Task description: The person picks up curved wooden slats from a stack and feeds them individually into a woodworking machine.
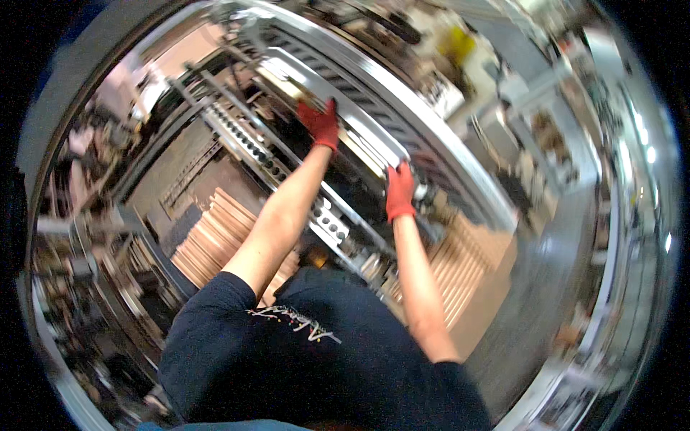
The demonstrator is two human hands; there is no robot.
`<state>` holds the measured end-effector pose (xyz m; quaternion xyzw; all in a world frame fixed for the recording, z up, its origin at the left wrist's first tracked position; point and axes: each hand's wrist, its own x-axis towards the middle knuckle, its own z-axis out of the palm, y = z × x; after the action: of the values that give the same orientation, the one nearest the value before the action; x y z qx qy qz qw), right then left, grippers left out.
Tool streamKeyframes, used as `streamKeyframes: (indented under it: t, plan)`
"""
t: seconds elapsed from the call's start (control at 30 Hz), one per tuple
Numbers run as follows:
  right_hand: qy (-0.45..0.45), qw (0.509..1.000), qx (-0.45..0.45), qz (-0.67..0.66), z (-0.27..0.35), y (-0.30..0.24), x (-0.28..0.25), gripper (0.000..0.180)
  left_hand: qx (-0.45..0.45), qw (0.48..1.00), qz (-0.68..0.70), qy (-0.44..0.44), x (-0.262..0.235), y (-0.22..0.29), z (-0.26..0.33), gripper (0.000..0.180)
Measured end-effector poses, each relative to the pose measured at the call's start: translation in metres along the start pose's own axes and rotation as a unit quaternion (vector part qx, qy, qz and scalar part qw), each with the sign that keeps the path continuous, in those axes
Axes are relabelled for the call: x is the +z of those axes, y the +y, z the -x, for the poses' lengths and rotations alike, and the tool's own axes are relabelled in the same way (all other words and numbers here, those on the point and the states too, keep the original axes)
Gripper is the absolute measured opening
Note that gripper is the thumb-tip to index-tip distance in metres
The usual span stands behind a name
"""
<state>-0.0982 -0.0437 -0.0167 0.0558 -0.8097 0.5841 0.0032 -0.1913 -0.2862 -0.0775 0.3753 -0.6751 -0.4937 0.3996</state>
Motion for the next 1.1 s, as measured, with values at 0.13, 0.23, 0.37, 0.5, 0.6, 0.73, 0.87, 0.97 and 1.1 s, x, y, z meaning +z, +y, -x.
streamKeyframes:
  t: [0.13, 0.23, 0.37, 0.5, 0.6, 0.73, 0.87, 0.97, 1.1]
  plan:
    - [0.074, 0.96, 0.164, -0.213, -0.001, -0.001, 0.003, 0.017, -0.11, 0.966, 0.215, 0.09, 0.008, 0.003, -0.011, 0.101]
    - [0.08, 0.965, 0.16, -0.189, 0.002, 0.008, 0.006, 0.019, -0.179, 0.933, 0.31, 0.037, 0.007, 0.011, -0.013, 0.095]
    - [0.085, 0.992, 0.088, -0.003, 0.001, 0.02, 0.009, 0.037, -0.172, 0.92, 0.347, 0.053, 0.008, -0.007, -0.018, 0.081]
    - [0.108, 0.989, -0.012, 0.098, 0.015, 0.001, -0.003, 0.035, -0.213, 0.887, 0.409, 0.022, -0.007, 0.026, 0.002, 0.071]
    - [0.098, 0.992, -0.013, 0.08, 0.013, -0.008, -0.009, 0.03, -0.192, 0.878, 0.439, 0.01, -0.009, 0.034, 0.006, 0.066]
    - [0.038, 0.995, -0.072, 0.061, 0.005, 0.013, -0.014, 0.044, -0.18, 0.949, 0.251, 0.069, 0.017, -0.004, -0.017, 0.067]
    - [0.005, 1.0, 0.017, -0.023, 0.005, 0.004, -0.014, 0.039, -0.226, 0.882, 0.413, 0.011, 0.002, 0.022, -0.015, 0.07]
    - [0.007, 0.993, 0.005, 0.12, 0.009, -0.011, 0.002, 0.036, -0.242, 0.891, 0.384, 0.004, 0.004, -0.007, -0.053, 0.069]
    - [0.085, 0.962, -0.088, 0.242, 0.028, -0.004, 0.013, 0.045, -0.282, 0.878, 0.388, -0.002, -0.005, 0.026, -0.028, 0.066]
